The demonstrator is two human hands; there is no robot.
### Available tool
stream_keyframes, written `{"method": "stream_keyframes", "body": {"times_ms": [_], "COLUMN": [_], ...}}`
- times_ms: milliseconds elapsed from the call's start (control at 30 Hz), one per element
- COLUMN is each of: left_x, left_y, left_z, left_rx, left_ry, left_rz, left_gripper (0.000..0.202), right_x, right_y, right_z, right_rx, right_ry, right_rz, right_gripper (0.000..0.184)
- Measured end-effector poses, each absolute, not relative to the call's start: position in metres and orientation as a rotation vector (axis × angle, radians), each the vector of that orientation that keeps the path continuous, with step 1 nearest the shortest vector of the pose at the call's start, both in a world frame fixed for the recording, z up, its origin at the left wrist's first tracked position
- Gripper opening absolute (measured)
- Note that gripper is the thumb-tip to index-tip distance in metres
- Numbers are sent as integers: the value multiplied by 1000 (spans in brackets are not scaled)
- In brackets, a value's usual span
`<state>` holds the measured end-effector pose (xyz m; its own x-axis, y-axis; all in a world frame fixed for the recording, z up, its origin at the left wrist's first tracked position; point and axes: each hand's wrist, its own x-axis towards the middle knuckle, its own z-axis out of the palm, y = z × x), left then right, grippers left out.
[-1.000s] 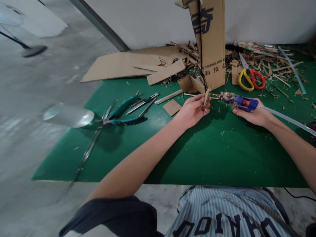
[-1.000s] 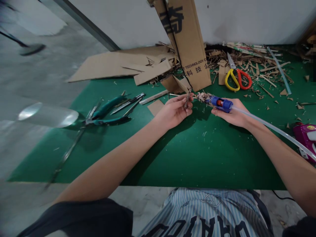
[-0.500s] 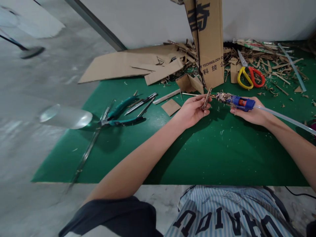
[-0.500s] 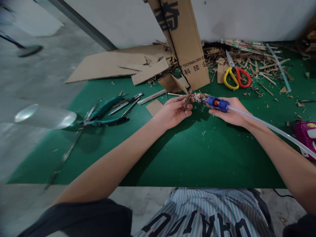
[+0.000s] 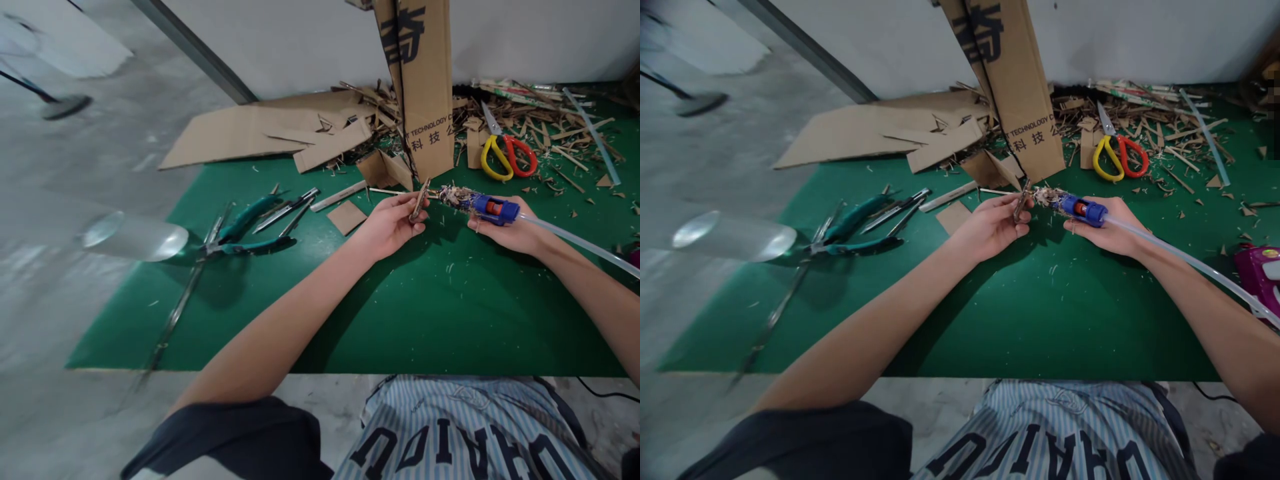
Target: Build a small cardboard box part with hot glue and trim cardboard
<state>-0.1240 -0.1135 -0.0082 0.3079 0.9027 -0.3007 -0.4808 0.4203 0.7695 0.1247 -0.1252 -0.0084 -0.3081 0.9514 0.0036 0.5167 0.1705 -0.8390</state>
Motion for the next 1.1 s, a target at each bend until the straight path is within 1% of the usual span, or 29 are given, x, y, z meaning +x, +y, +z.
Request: {"method": "stream_keyframes", "body": {"times_ms": [100, 267, 500, 667, 800, 1000, 1100], "left_x": [-124, -124, -123, -122, -122, -122, -122], "left_y": [-113, -113, -113, -114, -114, -115, -115], "left_z": [-8, -8, -8, -7, -4, -3, -4], "left_rx": [617, 612, 598, 587, 585, 593, 599], "left_ry": [812, 801, 817, 854, 887, 850, 844], "left_rz": [995, 1004, 1012, 1031, 1023, 1029, 1028], "left_gripper": [18, 19, 13, 19, 19, 21, 21], "right_x": [124, 124, 126, 126, 126, 125, 127], "right_y": [-125, -124, -124, -125, -126, -124, -122], "right_z": [-8, -6, -9, -8, -3, -5, -11], "right_rx": [-1428, -1432, -1421, -1403, -1423, -1457, -1433], "right_ry": [-1901, -1905, -1924, -1953, -2017, -1901, -1877], "right_rz": [1000, 1047, 1075, 1049, 1033, 1031, 1016], "right_gripper": [38, 41, 41, 40, 41, 45, 43]}}
